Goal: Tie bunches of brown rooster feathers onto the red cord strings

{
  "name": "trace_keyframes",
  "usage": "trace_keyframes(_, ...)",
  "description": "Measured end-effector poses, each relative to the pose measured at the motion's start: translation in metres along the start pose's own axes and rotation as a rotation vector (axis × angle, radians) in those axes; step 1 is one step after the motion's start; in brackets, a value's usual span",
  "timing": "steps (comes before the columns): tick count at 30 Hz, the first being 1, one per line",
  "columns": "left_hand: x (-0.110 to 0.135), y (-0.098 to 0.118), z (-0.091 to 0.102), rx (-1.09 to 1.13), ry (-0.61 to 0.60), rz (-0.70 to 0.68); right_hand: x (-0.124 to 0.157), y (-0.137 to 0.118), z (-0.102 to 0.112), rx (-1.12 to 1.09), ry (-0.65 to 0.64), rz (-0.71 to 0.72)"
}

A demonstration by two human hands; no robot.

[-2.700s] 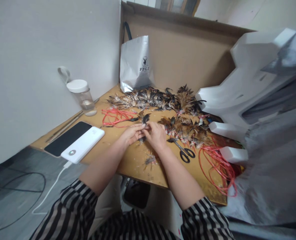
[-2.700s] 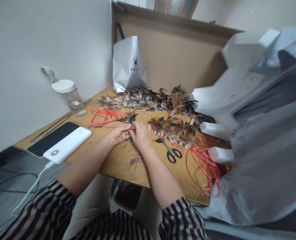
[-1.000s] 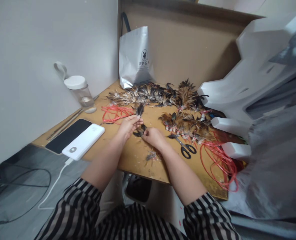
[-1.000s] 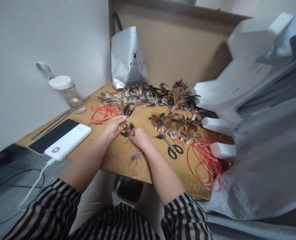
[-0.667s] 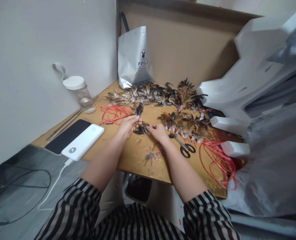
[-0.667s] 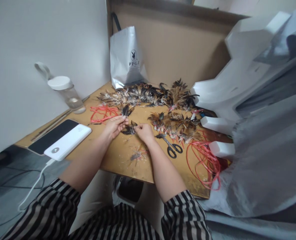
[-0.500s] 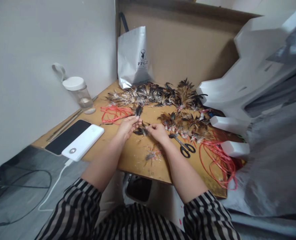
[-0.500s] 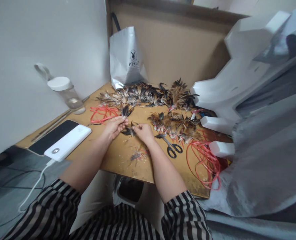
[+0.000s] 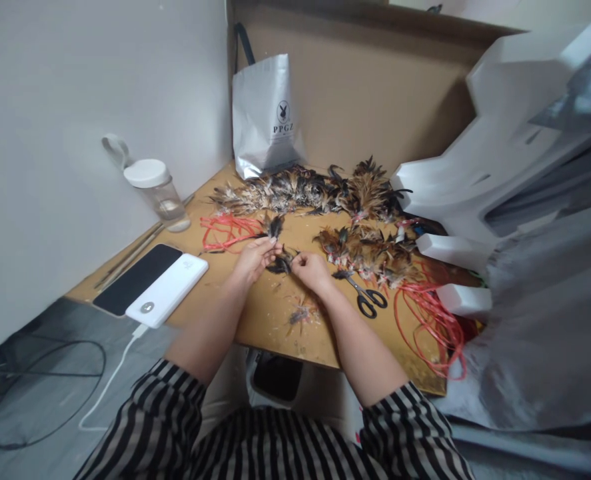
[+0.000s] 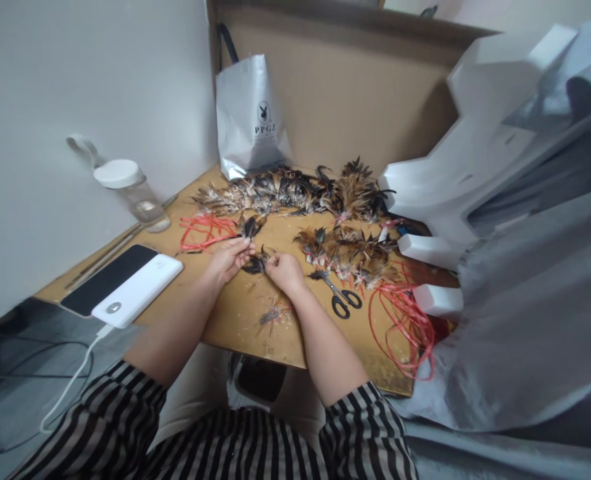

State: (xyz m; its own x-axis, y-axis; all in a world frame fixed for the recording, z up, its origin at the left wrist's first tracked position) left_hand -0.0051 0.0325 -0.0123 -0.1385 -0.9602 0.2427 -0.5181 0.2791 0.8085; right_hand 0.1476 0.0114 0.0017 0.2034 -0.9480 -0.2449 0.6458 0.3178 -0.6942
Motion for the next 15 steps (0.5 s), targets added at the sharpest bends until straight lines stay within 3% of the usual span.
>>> trace_keyframes(7,0.002,0.003,-0.001,0.057,-0.039,0.008,-0.005,0.005,0.0,-0.622,0.067,-0.227)
trace_keyframes(15,0.01,-0.005,-0.001,0.046,-0.075,0.069,-0.01,0.014,-0.004,-1.007,0.177,-0.315)
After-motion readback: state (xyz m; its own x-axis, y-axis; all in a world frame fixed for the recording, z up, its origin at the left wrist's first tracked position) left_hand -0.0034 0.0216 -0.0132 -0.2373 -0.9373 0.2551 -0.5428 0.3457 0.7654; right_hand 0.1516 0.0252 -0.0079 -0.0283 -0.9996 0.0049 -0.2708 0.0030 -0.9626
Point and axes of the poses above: each hand's wrist, its own x-axis away from the middle knuckle, its own z-axis out of the back of the hand, y = z × x, the point moved 3 cm from there along -x, towards the middle knuckle, and after that the axes turned 8 degrees about z, right-handed, at the moved point
